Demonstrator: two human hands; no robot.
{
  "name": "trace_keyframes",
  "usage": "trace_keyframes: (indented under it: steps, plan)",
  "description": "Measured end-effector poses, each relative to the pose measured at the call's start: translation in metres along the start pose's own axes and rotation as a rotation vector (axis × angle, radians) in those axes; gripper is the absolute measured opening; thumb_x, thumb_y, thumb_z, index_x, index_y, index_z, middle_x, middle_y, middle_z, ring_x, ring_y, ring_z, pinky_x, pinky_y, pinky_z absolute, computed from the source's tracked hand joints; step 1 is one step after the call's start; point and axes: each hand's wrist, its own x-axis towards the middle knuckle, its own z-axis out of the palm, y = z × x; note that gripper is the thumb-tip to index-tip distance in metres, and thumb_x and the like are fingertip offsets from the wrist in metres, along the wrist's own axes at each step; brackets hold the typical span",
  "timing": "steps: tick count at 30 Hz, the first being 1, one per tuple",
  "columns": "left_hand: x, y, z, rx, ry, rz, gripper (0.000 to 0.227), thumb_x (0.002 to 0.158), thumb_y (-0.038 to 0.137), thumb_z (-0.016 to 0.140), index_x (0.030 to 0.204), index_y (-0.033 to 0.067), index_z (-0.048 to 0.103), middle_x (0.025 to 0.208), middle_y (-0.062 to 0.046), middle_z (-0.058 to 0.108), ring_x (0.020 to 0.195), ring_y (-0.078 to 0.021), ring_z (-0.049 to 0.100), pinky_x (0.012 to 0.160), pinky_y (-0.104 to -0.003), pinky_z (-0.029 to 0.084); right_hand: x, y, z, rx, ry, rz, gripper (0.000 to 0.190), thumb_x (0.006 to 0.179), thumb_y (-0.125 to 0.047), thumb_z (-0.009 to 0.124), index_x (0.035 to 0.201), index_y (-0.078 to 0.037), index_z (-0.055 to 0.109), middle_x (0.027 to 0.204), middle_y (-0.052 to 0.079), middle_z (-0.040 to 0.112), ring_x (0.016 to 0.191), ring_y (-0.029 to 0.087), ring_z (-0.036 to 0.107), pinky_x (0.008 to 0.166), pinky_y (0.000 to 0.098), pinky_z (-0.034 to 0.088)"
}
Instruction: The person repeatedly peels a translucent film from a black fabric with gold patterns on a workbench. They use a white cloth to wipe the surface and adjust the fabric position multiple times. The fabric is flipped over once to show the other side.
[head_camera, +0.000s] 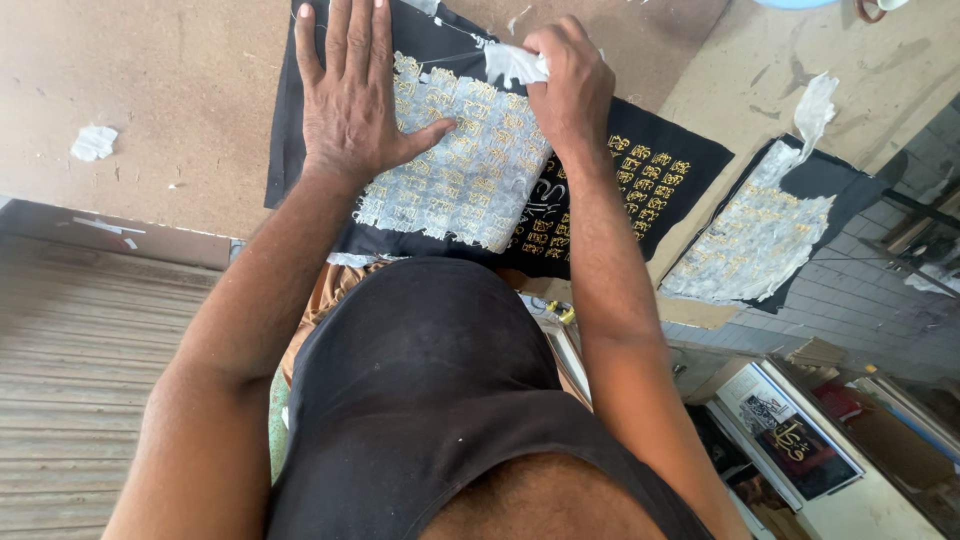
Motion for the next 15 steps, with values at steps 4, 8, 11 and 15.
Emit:
trace_keyframes:
  steps: [4,8,11,15]
  plan:
    - [-0.001,0.000,-0.001,-0.011,0.019,0.003,0.134,0.089,0.095,0.043,0.169,-0.0073,0.011,0.177,-0.025,0.010,0.164,-0.0343,0.001,0.130,-0.061,-0.006,0.008,-0.020,0.019,-0.081,0.133,0.121,0.033,0.077,0.012,0.069,0.104,-0.008,0.067,0.107,0.003,0.067,0.095,0.021,0.074,0.078,0.0352,0.063]
    - [-0.001,-0.002,0.001,-0.033,0.039,-0.023,0.139,0.083,0.097,0.045,0.167,-0.0085,0.011,0.175,-0.026,0.011,0.163,-0.0355,0.001,0.130,-0.059,-0.006,0.023,-0.014,0.002,0.277,0.526,0.600,0.021,0.084,0.010,0.064,0.097,-0.006,0.066,0.105,0.003,0.065,0.088,0.020,0.076,0.067,0.0363,0.064]
    - [-0.002,-0.003,0.001,-0.020,0.033,-0.010,0.140,0.083,0.099,0.044,0.167,-0.0081,0.011,0.175,-0.028,0.010,0.162,-0.0372,0.000,0.130,-0.058,-0.006,0.030,-0.009,-0.007,0.170,0.409,0.167,0.037,0.080,0.016,0.061,0.111,-0.004,0.066,0.107,0.004,0.067,0.098,0.022,0.074,0.081,0.0376,0.065]
    - [-0.003,-0.001,0.002,-0.024,0.031,-0.018,0.139,0.082,0.098,0.043,0.167,-0.0074,0.010,0.175,-0.026,0.011,0.163,-0.0359,0.001,0.131,-0.058,-0.006,0.022,-0.018,0.005,0.050,0.057,-0.014,0.023,0.088,0.004,0.079,0.103,-0.008,0.067,0.100,0.004,0.067,0.089,0.019,0.071,0.072,0.0324,0.058]
